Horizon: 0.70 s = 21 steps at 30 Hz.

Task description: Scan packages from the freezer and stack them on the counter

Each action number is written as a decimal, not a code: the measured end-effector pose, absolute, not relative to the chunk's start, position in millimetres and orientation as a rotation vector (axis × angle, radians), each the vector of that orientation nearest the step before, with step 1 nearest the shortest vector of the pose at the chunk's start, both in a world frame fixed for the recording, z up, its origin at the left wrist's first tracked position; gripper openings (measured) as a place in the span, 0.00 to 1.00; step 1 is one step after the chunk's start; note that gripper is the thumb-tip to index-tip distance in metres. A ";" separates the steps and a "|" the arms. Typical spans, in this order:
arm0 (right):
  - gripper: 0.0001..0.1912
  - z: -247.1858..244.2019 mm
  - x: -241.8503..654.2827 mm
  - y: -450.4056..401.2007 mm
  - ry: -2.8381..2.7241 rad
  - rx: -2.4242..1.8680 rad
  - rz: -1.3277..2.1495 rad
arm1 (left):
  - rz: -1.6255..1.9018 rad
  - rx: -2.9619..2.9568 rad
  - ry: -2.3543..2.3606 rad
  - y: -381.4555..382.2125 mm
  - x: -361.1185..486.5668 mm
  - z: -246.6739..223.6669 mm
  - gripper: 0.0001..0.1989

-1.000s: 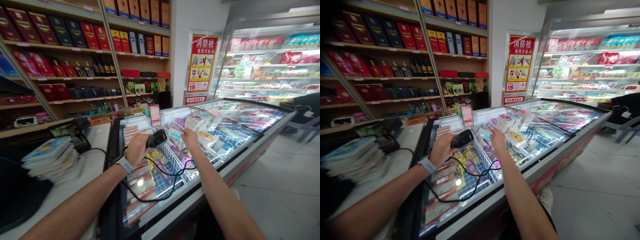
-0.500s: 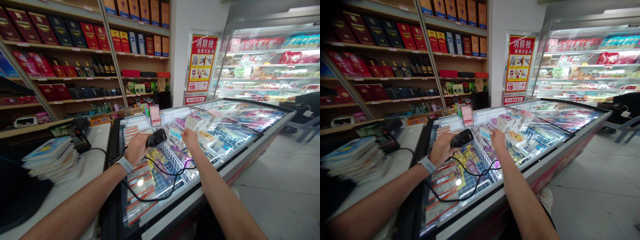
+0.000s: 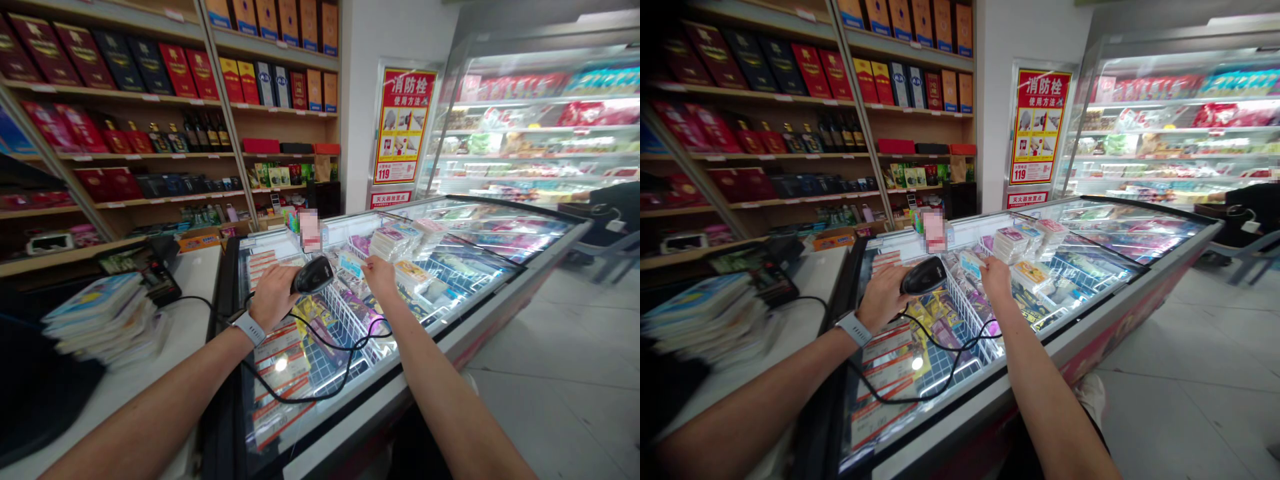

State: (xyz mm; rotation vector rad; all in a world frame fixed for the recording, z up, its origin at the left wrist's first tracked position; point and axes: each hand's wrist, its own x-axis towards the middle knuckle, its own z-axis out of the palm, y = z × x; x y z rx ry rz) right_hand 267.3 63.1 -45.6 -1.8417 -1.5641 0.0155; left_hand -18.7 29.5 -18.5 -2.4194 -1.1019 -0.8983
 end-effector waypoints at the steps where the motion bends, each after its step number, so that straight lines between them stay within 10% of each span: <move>1: 0.10 -45.5 267.4 63.1 -1.566 -1.836 0.017 | -0.897 -2.420 -1.099 29.4 -18.8 -18.6 0.15; 21: 0.18 -49.2 261.2 75.0 -1.013 -1.052 0.713 | -0.916 -2.415 -1.154 30.9 -20.9 -17.8 0.15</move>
